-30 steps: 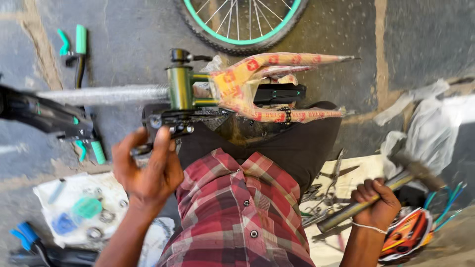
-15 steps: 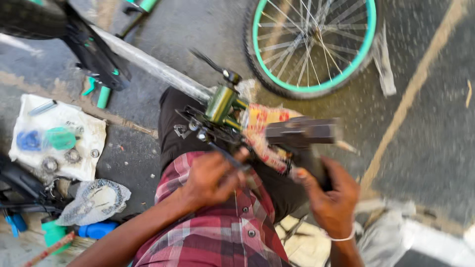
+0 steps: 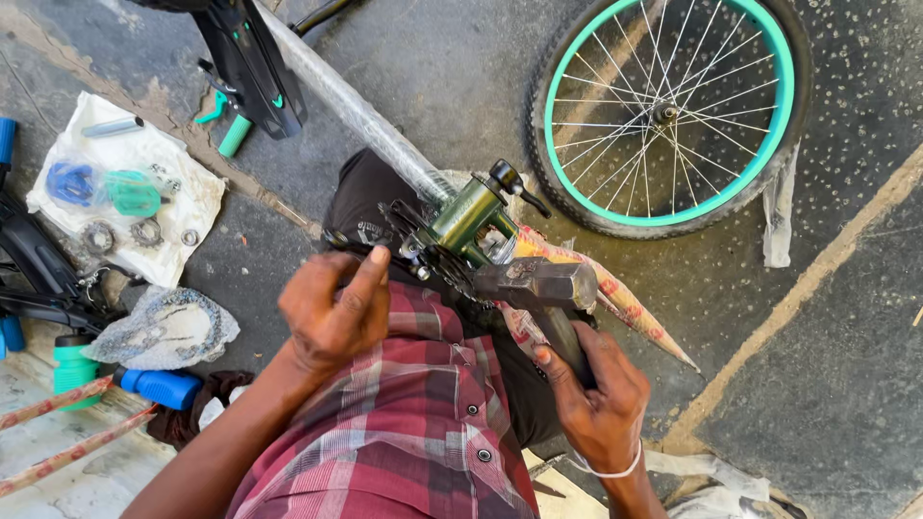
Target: The person is repairing a bicycle crankset and chain. They use pliers to remove a pin, a wrench to tighten bolts on the crank arm, and a hammer to tap the crank arm into place. Finally, they handle the bicycle chain with their hands.
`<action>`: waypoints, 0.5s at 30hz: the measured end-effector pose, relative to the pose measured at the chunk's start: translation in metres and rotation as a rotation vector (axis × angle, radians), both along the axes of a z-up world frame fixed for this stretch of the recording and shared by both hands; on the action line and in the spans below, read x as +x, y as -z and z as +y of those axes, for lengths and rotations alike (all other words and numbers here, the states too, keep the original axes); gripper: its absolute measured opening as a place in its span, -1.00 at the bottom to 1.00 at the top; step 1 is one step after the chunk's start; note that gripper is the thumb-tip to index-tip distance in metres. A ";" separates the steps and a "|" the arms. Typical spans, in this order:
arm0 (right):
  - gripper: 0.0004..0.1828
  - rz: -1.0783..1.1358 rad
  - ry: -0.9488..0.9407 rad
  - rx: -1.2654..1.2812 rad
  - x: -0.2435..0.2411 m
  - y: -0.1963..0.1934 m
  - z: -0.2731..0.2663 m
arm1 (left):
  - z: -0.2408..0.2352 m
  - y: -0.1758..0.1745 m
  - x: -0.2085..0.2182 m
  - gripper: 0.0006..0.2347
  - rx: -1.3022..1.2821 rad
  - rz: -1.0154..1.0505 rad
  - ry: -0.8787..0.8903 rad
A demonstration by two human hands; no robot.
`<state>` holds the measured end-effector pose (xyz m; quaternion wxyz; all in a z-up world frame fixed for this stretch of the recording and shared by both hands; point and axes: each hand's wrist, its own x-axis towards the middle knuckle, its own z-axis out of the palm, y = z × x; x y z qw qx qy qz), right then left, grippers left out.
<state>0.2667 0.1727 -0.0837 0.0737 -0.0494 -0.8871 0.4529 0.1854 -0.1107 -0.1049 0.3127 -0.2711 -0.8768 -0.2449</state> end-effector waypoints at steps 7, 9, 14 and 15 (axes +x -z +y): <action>-0.58 0.074 0.071 -0.042 0.007 0.023 -0.006 | 0.008 0.023 0.005 -0.67 0.189 -0.399 -0.142; -0.59 0.047 0.091 -0.069 0.010 0.024 -0.007 | 0.016 0.028 0.017 -0.73 0.235 -0.552 -0.006; -0.58 0.085 0.061 -0.054 0.011 0.023 -0.007 | 0.020 0.005 0.019 -0.76 0.152 -0.378 0.343; -0.57 0.088 0.066 -0.041 0.011 0.024 -0.007 | 0.015 0.000 0.012 -0.80 0.159 -0.236 0.221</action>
